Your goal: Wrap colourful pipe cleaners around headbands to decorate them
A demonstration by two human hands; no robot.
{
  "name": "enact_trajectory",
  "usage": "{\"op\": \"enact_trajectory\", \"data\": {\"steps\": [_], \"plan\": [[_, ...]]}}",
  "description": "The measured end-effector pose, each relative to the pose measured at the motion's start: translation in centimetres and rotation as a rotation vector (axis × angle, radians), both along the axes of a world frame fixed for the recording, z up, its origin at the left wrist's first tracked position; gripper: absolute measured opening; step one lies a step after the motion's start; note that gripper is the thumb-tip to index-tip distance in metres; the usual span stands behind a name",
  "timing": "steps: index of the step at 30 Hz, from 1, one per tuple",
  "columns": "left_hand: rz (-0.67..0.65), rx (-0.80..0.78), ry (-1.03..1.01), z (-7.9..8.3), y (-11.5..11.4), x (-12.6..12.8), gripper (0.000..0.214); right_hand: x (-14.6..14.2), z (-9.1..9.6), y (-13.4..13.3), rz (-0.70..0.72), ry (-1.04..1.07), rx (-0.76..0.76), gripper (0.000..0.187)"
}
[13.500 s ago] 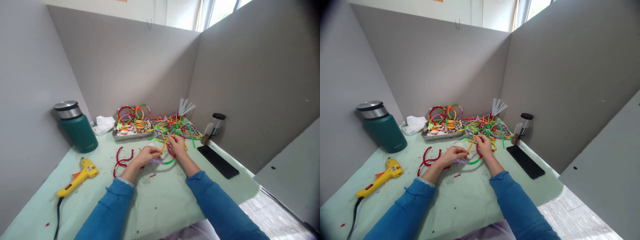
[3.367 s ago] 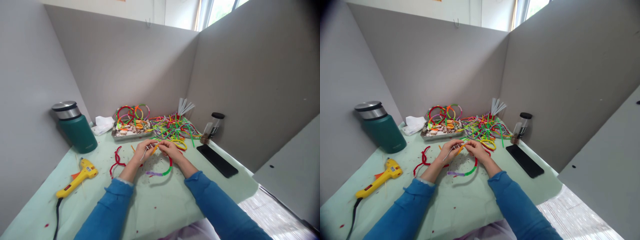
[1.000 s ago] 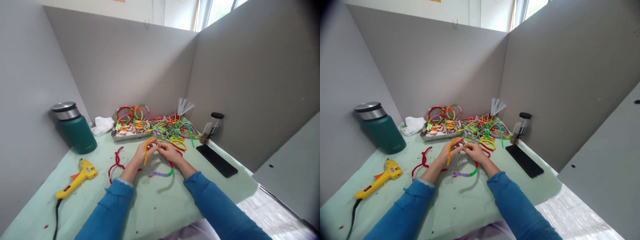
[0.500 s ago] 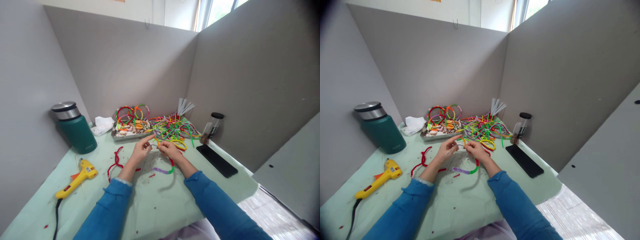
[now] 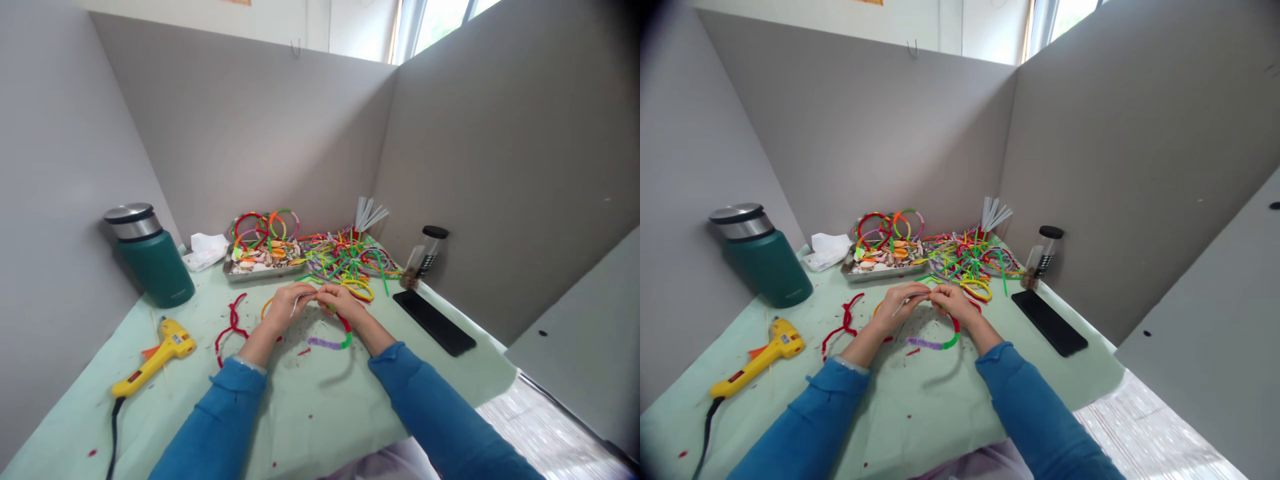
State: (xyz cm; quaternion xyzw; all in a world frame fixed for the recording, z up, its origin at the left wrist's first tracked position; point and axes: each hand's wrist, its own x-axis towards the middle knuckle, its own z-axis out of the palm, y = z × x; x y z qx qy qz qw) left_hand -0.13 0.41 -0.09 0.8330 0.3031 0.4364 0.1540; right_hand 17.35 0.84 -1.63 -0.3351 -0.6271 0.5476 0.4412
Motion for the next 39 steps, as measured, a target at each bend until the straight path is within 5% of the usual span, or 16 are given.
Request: {"op": "enact_trajectory", "data": {"steps": [7, 16, 39], "plan": [[0.101, 0.001, 0.004, 0.06, -0.12, -0.19, 0.022, -0.11, 0.12, -0.03, -0.002, 0.021, -0.050, 0.023], [0.184, -0.186, -0.008, -0.38, 0.06, 0.15, 0.024, -0.11, 0.39, -0.36, -0.078, -0.037, 0.036, 0.025], [0.153, -0.398, -0.057, -0.31, 0.47, 0.29, 0.027, -0.80, -0.44, 0.00, -0.136, -0.104, 0.189, 0.027]]}}
